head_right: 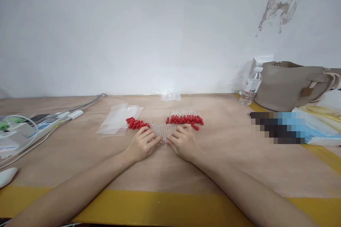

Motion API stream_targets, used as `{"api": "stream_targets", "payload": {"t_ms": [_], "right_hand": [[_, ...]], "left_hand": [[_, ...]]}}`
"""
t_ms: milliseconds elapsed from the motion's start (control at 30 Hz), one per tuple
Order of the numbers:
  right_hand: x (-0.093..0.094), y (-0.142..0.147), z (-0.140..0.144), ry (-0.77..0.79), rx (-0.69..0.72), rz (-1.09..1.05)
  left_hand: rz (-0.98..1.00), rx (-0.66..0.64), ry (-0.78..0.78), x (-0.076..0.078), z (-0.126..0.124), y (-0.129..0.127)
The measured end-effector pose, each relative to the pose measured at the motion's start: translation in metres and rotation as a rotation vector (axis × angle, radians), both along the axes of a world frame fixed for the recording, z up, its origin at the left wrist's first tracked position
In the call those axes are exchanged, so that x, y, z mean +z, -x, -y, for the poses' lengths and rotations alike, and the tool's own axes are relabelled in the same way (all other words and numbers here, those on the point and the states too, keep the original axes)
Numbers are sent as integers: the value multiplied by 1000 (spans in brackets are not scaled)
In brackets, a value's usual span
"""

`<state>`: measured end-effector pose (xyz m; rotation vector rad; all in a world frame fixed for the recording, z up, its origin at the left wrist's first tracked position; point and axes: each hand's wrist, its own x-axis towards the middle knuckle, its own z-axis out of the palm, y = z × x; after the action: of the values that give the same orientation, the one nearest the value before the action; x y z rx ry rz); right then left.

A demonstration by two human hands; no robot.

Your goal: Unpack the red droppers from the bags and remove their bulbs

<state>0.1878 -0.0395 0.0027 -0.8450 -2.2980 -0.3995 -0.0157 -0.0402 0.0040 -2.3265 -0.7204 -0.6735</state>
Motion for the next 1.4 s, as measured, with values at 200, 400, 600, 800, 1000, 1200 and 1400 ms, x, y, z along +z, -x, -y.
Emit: {"api": "stream_targets", "payload": {"t_ms": [200, 400, 600, 800, 1000, 1200, 1400], "right_hand": [[-7, -6, 1, -71, 28, 15], [-12, -12, 3, -133, -10, 89], [-4, -29, 2, -106, -23, 28], [16, -69, -28, 255, -156, -381], [21, -101, -50, 486, -391, -365], [9, -99, -53, 700, -436, -499], [0, -96, -59, 765, -469, -487]], "left_hand": [[25, -45, 90, 1, 3, 0], [47, -50, 112, -1, 5, 2], [130, -40, 160, -2, 5, 13], [354, 77, 230, -4, -7, 27], [323, 142, 82, -5, -18, 24], [221, 136, -48, -1, -19, 26], [158, 96, 115, -5, -17, 27]]}}
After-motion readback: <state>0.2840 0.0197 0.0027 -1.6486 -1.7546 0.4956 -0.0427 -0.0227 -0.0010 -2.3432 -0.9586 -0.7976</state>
